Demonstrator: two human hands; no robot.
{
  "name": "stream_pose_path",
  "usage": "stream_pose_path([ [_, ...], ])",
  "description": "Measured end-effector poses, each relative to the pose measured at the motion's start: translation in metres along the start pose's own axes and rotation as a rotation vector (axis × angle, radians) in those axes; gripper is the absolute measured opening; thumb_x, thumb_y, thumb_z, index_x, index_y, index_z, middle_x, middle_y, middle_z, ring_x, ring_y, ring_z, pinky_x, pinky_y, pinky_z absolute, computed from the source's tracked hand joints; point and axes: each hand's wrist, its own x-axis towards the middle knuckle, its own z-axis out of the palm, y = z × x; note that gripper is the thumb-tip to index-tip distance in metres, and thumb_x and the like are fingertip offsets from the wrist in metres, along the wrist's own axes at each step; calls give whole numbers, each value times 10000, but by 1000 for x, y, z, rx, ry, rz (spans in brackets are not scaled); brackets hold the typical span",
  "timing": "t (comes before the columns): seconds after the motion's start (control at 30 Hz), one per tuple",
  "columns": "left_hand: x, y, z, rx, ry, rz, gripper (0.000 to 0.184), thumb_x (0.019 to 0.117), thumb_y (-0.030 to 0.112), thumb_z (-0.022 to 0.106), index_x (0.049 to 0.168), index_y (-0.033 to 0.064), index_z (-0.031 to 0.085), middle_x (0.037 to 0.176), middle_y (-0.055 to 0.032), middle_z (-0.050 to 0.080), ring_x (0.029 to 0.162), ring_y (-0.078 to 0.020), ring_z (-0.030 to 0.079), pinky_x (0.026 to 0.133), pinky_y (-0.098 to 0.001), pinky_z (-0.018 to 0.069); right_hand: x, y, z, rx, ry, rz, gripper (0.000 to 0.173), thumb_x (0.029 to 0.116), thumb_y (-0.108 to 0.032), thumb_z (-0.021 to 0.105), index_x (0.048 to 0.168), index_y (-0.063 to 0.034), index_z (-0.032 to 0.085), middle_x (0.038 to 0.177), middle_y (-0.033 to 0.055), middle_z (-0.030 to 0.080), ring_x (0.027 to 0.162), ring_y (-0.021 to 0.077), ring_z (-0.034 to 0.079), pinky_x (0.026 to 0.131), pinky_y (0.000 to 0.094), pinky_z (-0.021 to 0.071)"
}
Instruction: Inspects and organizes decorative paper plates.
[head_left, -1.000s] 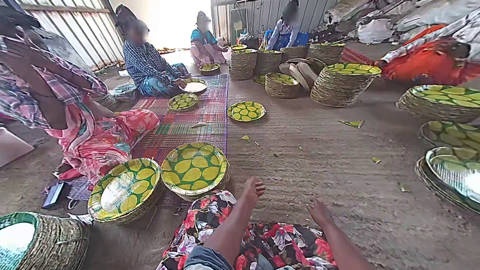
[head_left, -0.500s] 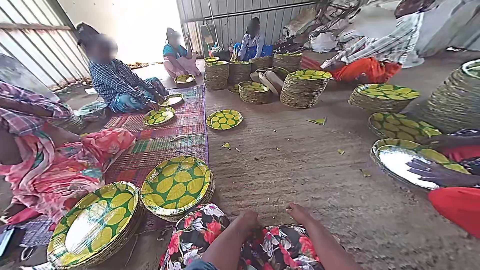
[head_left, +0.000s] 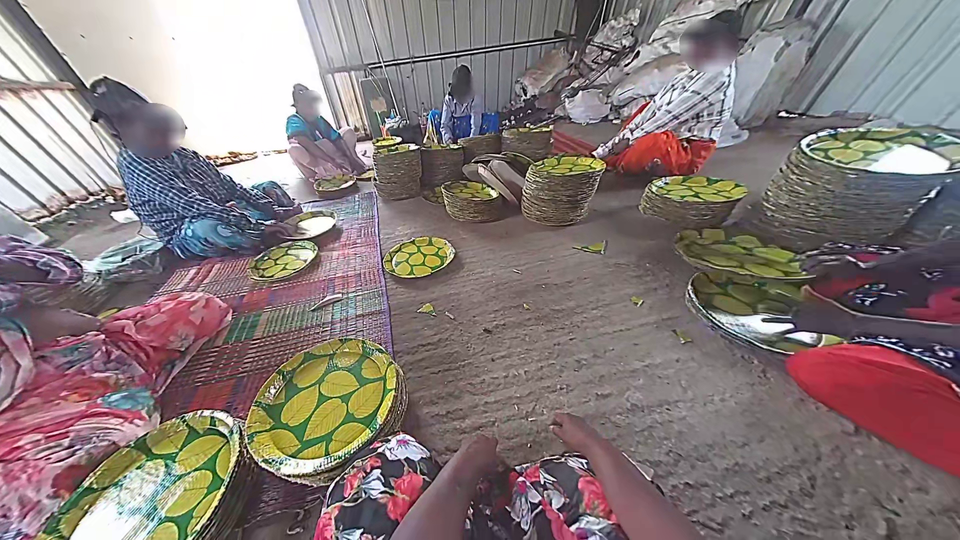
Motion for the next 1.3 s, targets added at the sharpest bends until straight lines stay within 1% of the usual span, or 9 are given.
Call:
stream_pose_path([
  [0.7,12,-6,-6,-44,5,50,504,1096,340,464,1501,39,482,1492,-240,535,1421,-398,488,1161,-615,370,4,1,1,18,16,7,354,1091,-213,485,1308,16,644,1378,254,619,1335,386,564,1125,563,409],
  [0.77,-1,-8,-21,-148,180,79,494,1087,333,492,1515,85,488,1507,-201,536,1422,-372,495,1178,-585,370,2,2,0,18,14,8,362,1094,-218,481,1332,7,636,1397,254,609,1352,387,553,1137,566,400],
  [0.83,-25,-21,-47,-263,502,56,491,1066,328,532,1507,114,518,1499,-175,551,1410,-357,504,1186,-560,369,1,4,2,27,24,4,369,1093,-226,487,1337,5,639,1403,256,608,1354,395,553,1138,574,400],
  [0.93,-70,-80,-84,-426,1060,-11,489,1033,229,604,1445,-28,546,1488,-270,528,1414,-420,483,1201,-541,355,3,1,-2,47,29,7,365,1093,-217,474,1327,5,644,1392,253,614,1346,395,557,1125,577,410],
  [1.03,-113,-162,-75,-514,1543,-173,571,978,151,649,1418,-169,475,1516,-379,424,1462,-508,372,1222,-567,287,2,1,-1,26,11,25,372,1094,-225,469,1348,-10,636,1413,245,603,1359,390,549,1127,578,410],
  [1.1,-134,-207,-48,-585,1677,-469,710,988,229,660,1497,-159,353,1583,-382,311,1511,-503,277,1248,-551,228,6,-1,-2,11,16,39,379,1095,-236,471,1363,-22,630,1437,233,590,1374,381,541,1133,570,412],
  [1.2,-136,-246,4,-758,1693,-851,936,962,399,682,1570,-128,205,1615,-358,265,1529,-440,281,1257,-491,239,10,-1,-1,17,34,46,372,1088,-233,482,1360,-24,625,1435,229,590,1368,377,546,1118,574,425],
  [1.27,-125,-255,29,-1049,1569,-892,997,949,391,724,1584,-118,147,1621,-349,253,1524,-411,297,1244,-462,275,11,-1,-1,19,37,52,368,1083,-227,489,1353,-20,630,1430,230,592,1363,380,549,1111,583,429],
  [1.3,-115,-260,38,-1203,1557,-838,985,938,327,759,1582,-112,157,1605,-351,287,1502,-414,333,1226,-476,302,12,0,-1,20,35,50,368,1083,-225,489,1352,-15,628,1433,233,589,1365,382,547,1113,582,427],
])
